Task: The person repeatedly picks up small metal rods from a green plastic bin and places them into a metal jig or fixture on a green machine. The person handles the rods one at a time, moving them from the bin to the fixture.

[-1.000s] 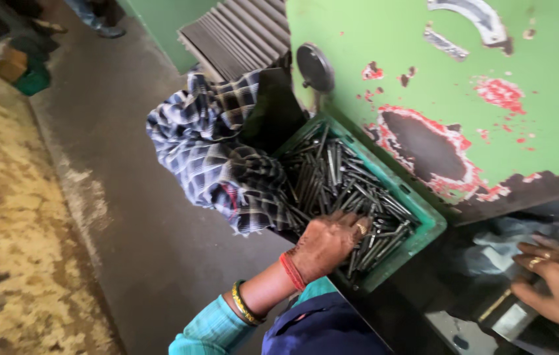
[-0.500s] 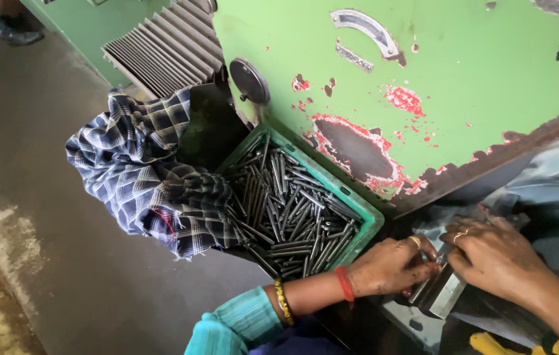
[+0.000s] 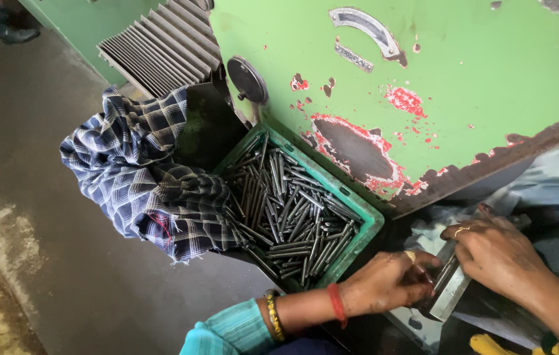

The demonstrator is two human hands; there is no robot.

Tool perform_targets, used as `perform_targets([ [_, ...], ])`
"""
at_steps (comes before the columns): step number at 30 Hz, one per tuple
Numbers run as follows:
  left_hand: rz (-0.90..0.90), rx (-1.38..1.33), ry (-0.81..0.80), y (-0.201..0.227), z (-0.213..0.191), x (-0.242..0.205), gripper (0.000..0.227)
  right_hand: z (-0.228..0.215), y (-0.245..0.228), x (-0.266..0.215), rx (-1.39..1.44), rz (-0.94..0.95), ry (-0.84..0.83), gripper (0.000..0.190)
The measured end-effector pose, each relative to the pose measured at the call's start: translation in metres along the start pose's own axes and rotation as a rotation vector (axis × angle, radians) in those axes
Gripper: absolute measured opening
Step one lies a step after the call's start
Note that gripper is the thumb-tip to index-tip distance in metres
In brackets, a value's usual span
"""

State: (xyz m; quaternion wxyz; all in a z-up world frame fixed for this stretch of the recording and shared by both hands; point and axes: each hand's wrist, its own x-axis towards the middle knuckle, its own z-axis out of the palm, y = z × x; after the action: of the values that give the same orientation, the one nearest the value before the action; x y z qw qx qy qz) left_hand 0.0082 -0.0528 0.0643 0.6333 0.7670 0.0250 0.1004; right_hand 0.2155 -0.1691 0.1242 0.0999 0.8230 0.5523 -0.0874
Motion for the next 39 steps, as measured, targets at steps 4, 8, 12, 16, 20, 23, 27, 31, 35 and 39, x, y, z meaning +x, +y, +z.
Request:
perform_targets([
  [4, -0.070, -0.264, 0.004, -0.003, 0.004, -0.022, 0.054, 0.011, 0.010, 0.002, -0.050, 0.047, -0.045, 0.040],
  [8, 0.032, -0.236, -0.005, -0.012, 0.008, -0.036, 0.043, 0.015, 0.012, -0.007, -0.057, -0.099, 0.000, 0.053],
  [12, 0.210, -0.086, 0.061, -0.016, 0.013, -0.028, 0.035, 0.012, -0.017, -0.021, -0.083, -0.548, 0.419, 0.076],
  [16, 0.100, -0.123, -0.006, -0.007, 0.007, -0.023, 0.049, 0.010, -0.034, -0.010, -0.454, -0.044, -0.624, 0.073],
  [20, 0.273, 0.520, 0.244, 0.001, -0.020, -0.036, 0.048, 0.055, -0.008, -0.003, -0.473, -0.016, -0.557, 0.070],
  [23, 0.253, 0.992, 0.357, -0.004, -0.062, -0.059, 0.033, 0.112, 0.044, 0.007, -0.131, -0.195, -0.071, 0.072],
  [27, -0.013, 1.262, 0.259, -0.014, -0.105, -0.093, 0.018, 0.179, 0.097, 0.020, 0.023, -0.312, 0.205, 0.073],
  [31, -0.159, 1.316, 0.289, -0.033, -0.125, -0.110, 0.005, 0.199, 0.122, 0.026, -0.028, -0.183, 0.077, 0.069],
  [35, -0.066, 1.279, 0.287, -0.045, -0.126, -0.109, 0.008, 0.193, 0.118, 0.028, -0.004, -0.253, 0.206, 0.067],
  [39, -0.017, 1.300, 0.258, -0.054, -0.126, -0.105, 0.006, 0.170, 0.111, 0.026, -0.012, -0.295, 0.215, 0.066],
])
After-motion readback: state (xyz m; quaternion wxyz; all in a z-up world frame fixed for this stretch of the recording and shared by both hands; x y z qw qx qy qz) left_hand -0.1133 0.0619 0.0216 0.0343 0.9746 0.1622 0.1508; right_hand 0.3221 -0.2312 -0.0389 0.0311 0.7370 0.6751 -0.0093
